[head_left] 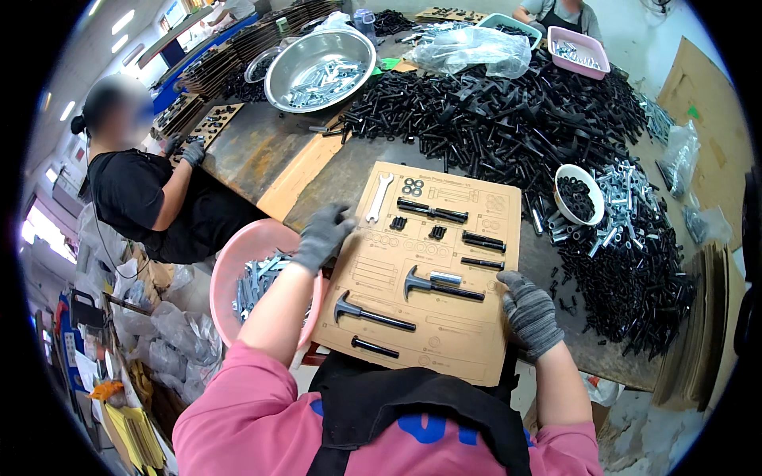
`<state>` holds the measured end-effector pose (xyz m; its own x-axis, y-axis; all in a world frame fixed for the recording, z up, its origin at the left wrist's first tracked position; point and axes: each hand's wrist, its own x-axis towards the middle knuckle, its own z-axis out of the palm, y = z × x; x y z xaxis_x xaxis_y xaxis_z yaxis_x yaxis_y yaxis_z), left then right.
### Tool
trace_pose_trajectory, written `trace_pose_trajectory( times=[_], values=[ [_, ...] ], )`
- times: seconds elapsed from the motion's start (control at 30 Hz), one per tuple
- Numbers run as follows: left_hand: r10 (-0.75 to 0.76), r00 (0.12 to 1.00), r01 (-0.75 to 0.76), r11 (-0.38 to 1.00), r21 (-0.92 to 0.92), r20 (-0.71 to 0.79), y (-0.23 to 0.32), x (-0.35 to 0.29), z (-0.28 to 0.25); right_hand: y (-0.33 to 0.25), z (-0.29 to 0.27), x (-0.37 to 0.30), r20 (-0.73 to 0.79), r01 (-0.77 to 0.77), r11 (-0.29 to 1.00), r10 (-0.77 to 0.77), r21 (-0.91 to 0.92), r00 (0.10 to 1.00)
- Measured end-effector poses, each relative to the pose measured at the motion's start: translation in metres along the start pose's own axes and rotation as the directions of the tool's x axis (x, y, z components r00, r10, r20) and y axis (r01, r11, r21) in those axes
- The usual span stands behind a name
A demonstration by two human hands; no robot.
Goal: The person assembles small metal hardware components on a cardboard template. They pick up black cylindrical parts and silver fasteners, place them on the template, and use a hammer to secure them. The person repeats this process for multiple sets of hardware.
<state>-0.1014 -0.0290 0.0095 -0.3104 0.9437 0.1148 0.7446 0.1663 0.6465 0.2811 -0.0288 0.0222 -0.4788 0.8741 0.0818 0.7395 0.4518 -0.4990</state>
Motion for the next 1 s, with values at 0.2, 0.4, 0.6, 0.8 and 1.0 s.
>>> trace_pose_trajectory(
  times=[0.2,0.4,0.6,0.8,1.0],
  values=[
    [-0.267,0.942,0.312,0.478,-0.821,0.203,-0.109,-0.094,-0.045,-0.015,0.001,0.01,0.114,0.059,0.993,-0.07,0.099,0.991],
    [-0.044,0.996,0.06,-0.236,-0.97,0.072,-0.103,-0.158,-0.03,-0.035,0.046,0.038,0.129,0.206,0.967,-0.225,0.146,0.966],
    [-0.479,0.855,-0.308,-0.158,-0.938,-0.2,-0.087,-0.154,-0.022,-0.086,0.081,0.071,0.246,0.249,0.938,-0.307,0.241,0.919],
    [-0.596,0.791,-0.247,-0.103,-0.963,-0.139,-0.06,-0.148,-0.027,-0.134,0.088,0.094,0.429,0.239,0.966,-0.259,0.101,0.865],
    [-0.683,0.727,-0.158,-0.061,-0.985,-0.074,-0.063,-0.134,-0.047,-0.149,0.105,0.111,0.463,0.291,0.951,-0.304,0.101,0.833]
  ],
)
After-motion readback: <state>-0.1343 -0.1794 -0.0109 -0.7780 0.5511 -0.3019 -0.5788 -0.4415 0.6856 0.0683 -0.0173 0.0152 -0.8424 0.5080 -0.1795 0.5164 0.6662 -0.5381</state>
